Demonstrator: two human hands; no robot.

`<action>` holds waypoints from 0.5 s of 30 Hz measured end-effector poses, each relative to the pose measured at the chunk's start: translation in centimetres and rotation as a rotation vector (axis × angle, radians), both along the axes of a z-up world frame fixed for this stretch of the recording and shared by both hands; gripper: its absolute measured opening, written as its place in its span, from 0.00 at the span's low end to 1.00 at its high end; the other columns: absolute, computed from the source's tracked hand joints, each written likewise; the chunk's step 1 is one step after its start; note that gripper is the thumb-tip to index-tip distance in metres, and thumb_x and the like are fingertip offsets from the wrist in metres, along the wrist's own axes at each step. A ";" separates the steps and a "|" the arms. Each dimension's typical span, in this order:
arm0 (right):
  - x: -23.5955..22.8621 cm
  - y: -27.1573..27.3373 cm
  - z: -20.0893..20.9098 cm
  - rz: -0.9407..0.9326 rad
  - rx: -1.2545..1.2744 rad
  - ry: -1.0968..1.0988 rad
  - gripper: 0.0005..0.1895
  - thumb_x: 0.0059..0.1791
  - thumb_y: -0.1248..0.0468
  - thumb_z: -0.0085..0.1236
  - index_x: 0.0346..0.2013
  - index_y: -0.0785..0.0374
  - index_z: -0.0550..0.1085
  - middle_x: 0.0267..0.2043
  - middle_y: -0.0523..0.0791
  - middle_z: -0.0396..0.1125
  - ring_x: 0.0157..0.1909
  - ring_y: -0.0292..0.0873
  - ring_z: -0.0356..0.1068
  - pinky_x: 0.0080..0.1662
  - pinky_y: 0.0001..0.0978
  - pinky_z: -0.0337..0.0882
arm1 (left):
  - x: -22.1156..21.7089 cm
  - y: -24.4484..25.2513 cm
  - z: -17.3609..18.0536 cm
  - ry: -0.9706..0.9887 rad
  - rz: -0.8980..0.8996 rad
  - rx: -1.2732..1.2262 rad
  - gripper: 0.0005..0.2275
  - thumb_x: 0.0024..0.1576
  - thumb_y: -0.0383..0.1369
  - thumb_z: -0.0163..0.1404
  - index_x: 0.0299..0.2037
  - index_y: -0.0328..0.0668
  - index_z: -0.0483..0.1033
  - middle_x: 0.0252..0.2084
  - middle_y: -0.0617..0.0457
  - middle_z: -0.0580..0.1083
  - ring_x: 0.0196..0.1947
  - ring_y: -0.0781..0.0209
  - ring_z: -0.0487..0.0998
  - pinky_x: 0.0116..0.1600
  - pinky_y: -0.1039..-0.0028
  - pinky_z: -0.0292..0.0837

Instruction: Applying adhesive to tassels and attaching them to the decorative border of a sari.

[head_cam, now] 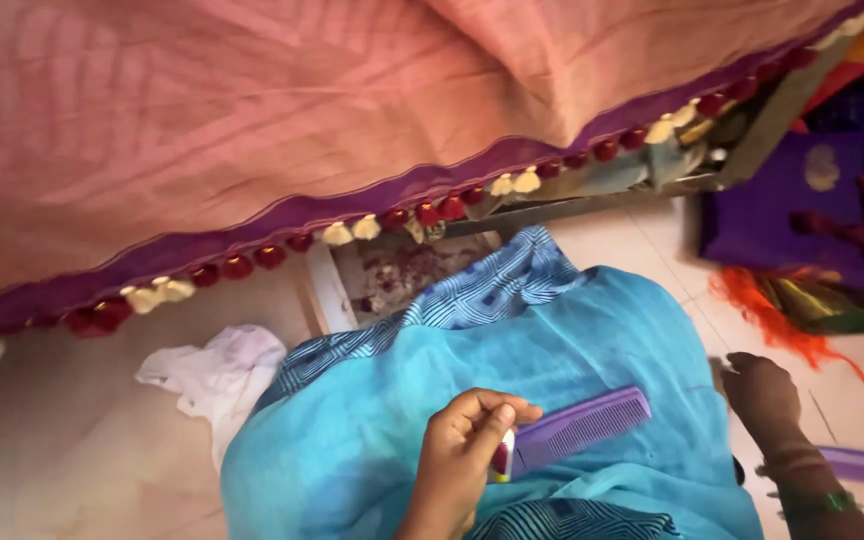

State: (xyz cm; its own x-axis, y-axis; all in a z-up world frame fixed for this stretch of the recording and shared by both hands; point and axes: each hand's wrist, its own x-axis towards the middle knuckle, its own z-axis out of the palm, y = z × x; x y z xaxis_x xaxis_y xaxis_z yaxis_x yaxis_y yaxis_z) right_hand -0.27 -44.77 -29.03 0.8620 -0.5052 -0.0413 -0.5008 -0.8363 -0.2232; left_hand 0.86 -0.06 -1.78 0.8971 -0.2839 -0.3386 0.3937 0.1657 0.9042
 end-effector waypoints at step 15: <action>4.0 15.3 18.7 0.897 1.135 -0.619 0.23 0.43 0.65 0.65 0.53 0.60 0.78 0.51 0.56 0.71 0.48 0.50 0.74 0.50 0.40 0.75 | 2.4 -3.1 0.4 -0.041 0.140 -0.392 0.07 0.63 0.30 0.55 0.39 0.34 0.72 0.45 0.41 0.79 0.44 0.52 0.82 0.43 0.65 0.80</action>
State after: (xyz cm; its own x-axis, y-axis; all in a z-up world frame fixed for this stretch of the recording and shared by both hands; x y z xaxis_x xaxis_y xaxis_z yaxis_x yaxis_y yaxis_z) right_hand 3.77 -29.43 -10.29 0.8784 0.2081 0.4303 0.4505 -0.0595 -0.8908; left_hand 3.23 -3.17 -1.36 0.9465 -0.2591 -0.1924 0.3084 0.5501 0.7761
